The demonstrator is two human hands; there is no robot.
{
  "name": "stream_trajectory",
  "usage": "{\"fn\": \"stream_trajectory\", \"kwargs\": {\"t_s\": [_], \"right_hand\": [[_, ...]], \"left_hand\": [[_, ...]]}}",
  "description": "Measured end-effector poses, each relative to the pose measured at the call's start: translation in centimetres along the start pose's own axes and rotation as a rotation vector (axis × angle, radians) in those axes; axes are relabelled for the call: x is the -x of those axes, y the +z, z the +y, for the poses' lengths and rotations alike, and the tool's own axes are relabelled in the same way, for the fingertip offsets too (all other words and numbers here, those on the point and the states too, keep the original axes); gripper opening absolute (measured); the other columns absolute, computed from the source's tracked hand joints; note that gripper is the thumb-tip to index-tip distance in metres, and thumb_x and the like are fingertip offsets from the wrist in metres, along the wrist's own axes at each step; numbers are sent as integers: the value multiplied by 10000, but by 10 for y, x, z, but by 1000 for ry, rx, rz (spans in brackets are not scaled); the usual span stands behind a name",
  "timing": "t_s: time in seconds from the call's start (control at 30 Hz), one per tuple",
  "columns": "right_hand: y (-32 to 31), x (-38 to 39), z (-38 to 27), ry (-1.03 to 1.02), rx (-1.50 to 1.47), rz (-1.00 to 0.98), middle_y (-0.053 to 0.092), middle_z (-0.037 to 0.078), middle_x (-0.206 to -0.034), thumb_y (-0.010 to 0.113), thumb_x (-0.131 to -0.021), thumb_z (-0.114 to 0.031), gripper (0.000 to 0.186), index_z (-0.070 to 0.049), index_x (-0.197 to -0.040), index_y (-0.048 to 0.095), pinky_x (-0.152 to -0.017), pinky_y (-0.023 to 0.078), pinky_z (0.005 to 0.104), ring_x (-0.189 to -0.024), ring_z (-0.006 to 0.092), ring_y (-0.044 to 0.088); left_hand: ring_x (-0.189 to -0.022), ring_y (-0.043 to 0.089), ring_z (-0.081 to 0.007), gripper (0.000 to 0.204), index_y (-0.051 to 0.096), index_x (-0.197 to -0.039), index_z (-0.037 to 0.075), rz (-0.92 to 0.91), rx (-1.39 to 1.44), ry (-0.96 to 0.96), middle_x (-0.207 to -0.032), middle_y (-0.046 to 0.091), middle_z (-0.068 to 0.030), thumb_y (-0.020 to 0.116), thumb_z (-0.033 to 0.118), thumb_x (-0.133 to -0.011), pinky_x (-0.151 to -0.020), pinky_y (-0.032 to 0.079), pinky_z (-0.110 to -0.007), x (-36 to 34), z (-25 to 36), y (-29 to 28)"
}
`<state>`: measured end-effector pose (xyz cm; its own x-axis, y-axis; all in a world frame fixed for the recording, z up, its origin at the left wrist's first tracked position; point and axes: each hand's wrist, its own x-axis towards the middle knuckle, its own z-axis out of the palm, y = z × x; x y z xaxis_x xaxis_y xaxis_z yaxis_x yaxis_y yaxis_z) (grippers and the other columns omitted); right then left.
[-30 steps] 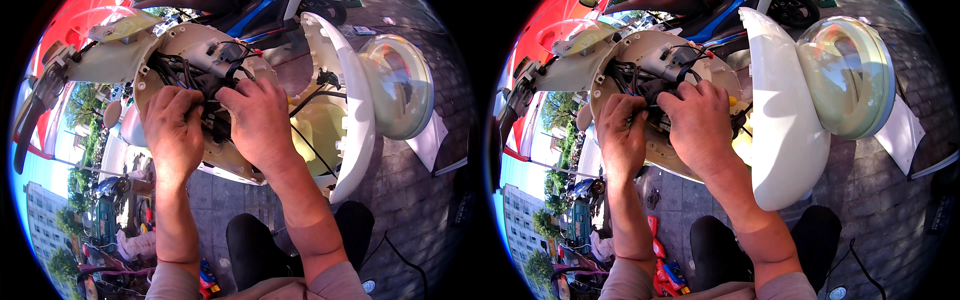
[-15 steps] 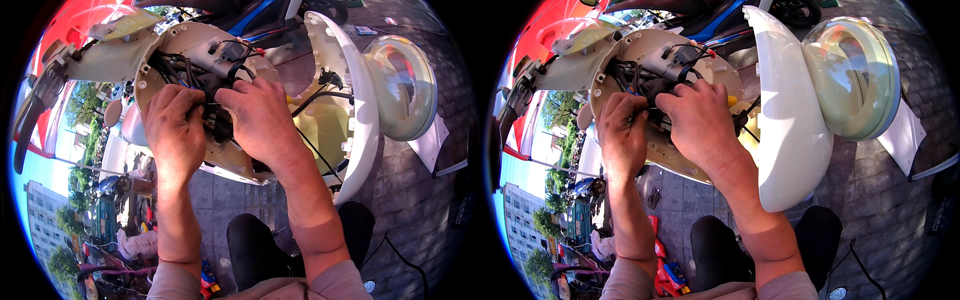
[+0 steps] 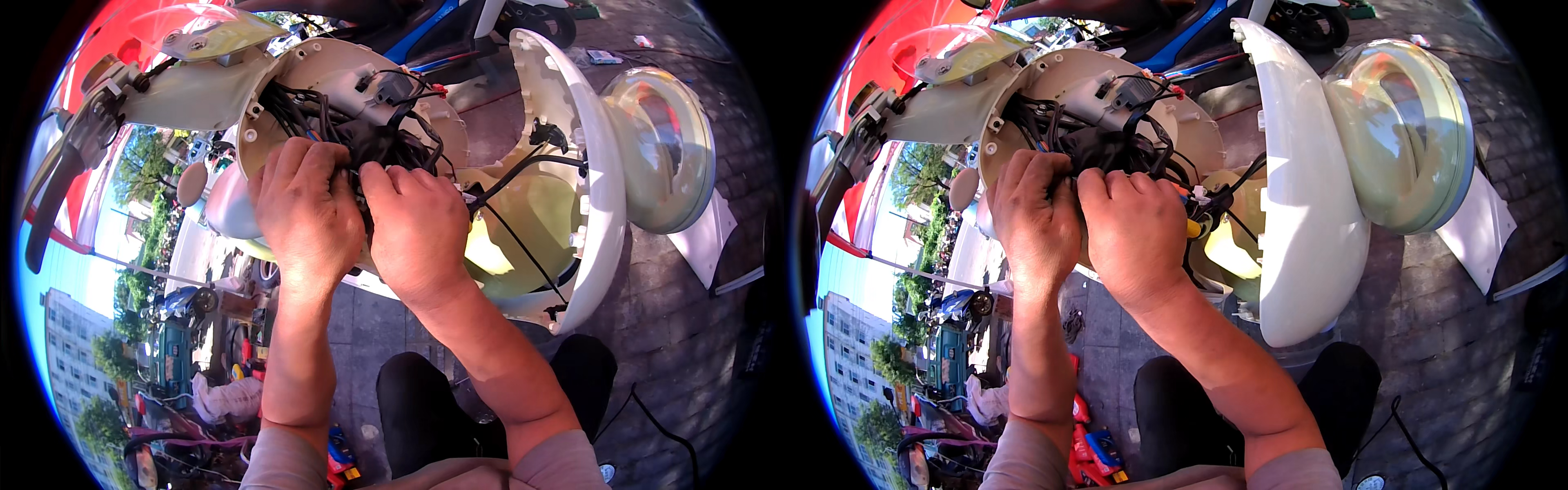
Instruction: The person manipulates wires and connectors inside a disassembled motorcycle front panel and then handles a multimeter and other electrical components on a cluttered workshop desk.
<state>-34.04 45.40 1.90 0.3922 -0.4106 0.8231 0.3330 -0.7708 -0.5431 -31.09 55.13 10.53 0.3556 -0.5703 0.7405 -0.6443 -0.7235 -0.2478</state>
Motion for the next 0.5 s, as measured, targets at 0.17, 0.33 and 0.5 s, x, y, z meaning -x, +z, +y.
{"fn": "stream_trajectory", "kwargs": {"t_s": [0.17,0.33,0.5], "right_hand": [[5,0,-2,-8,-19,40,614,73,-746,660,-797,-130,123,-83,-893,601,-607,500,425,-706,277,660],[4,-1,-1,15,-53,36,621,74,-741,663,-814,-133,101,-95,-879,595,-622,519,441,-712,292,668],[4,-1,-3,25,-87,3,633,84,-750,663,-843,-132,83,-94,-869,594,-635,530,450,-728,306,678]], "left_hand": [[-1010,629,-329,185,717,-961,91,70,-26,68,-958,655,-66,721,65,-778,-908,438,-462,3,-4,6],[-1008,622,-341,199,709,-949,90,102,-29,89,-952,651,-80,716,76,-750,-904,440,-481,5,-6,8],[-1007,611,-383,168,689,-894,58,154,-17,112,-926,643,-125,704,82,-729,-903,463,-511,8,-9,9]]}}
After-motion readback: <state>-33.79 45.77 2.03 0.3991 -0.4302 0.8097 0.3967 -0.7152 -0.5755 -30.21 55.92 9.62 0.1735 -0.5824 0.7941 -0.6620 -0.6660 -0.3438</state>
